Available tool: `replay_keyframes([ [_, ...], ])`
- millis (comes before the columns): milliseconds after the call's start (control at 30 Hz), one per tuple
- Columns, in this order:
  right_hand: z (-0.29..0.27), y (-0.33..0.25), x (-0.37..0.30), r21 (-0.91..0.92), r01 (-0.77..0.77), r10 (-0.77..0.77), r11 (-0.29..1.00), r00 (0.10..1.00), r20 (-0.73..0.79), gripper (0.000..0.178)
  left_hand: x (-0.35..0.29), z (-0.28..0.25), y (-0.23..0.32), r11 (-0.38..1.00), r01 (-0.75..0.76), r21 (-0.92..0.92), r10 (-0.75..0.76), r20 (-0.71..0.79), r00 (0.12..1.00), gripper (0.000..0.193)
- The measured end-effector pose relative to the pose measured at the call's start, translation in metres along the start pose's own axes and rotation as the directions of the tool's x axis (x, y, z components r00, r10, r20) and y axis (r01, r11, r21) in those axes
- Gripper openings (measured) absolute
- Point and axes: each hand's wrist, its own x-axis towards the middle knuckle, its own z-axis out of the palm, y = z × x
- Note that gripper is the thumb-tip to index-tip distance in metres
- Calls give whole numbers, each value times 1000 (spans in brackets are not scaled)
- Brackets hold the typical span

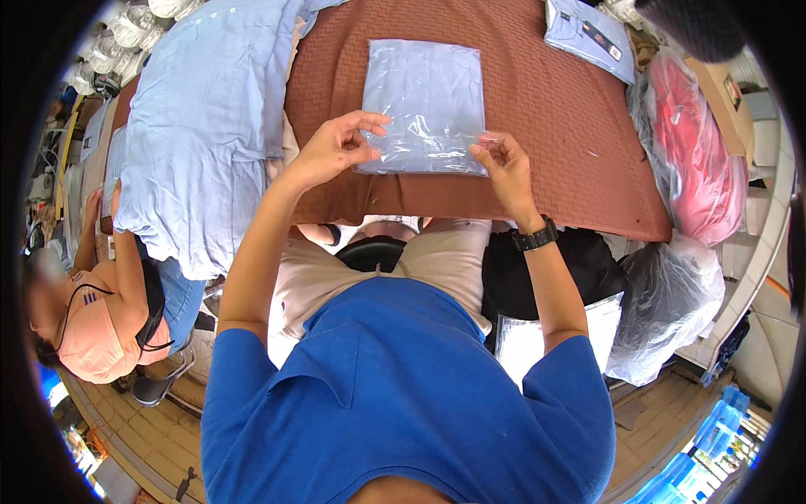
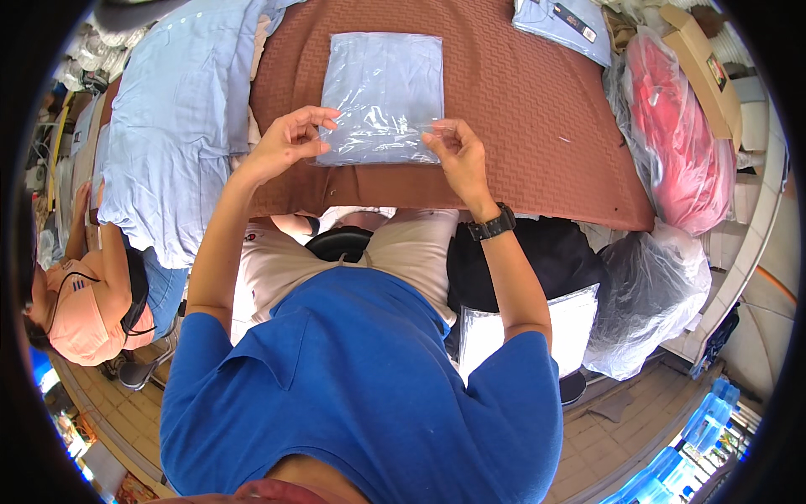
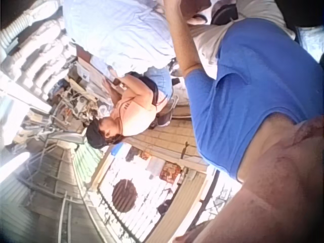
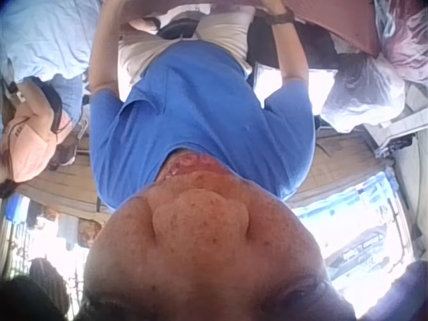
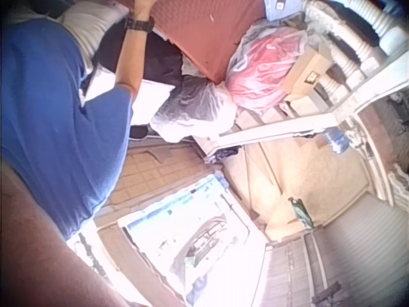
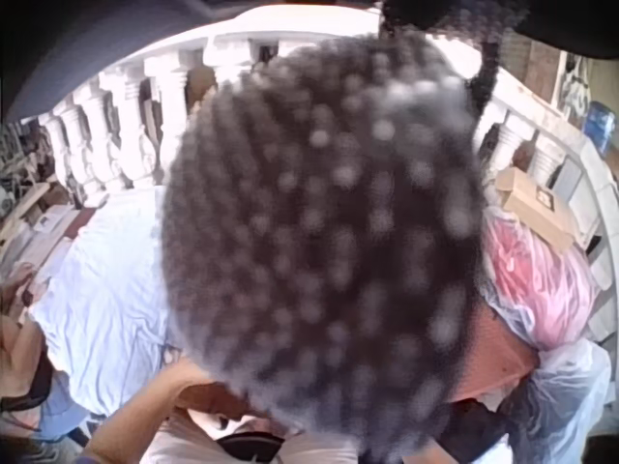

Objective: The person folds a light blue button-down shirt on a table and places it into a clear plastic bag.

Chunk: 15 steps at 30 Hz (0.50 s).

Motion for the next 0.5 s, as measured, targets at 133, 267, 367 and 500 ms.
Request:
replay_keyframes([
  [133,8,-40,-2,-469,317,-346,825,938,25,41,-10,4,6,991,-62,118,59,28,998,33],
  [267,34,-80,-16,-645,551,-530,529,808,256,44,-19,11,17,949,-141,281,128,64,990,20],
  [367,54,-78,-16,-530,674,-561,514,732,387,28,-20,15,26,932,-156,327,132,94,987,12],
  [500,61,-68,-10,-535,673,-534,510,736,417,9,-25,12,31,923,-126,364,91,110,990,13],
])
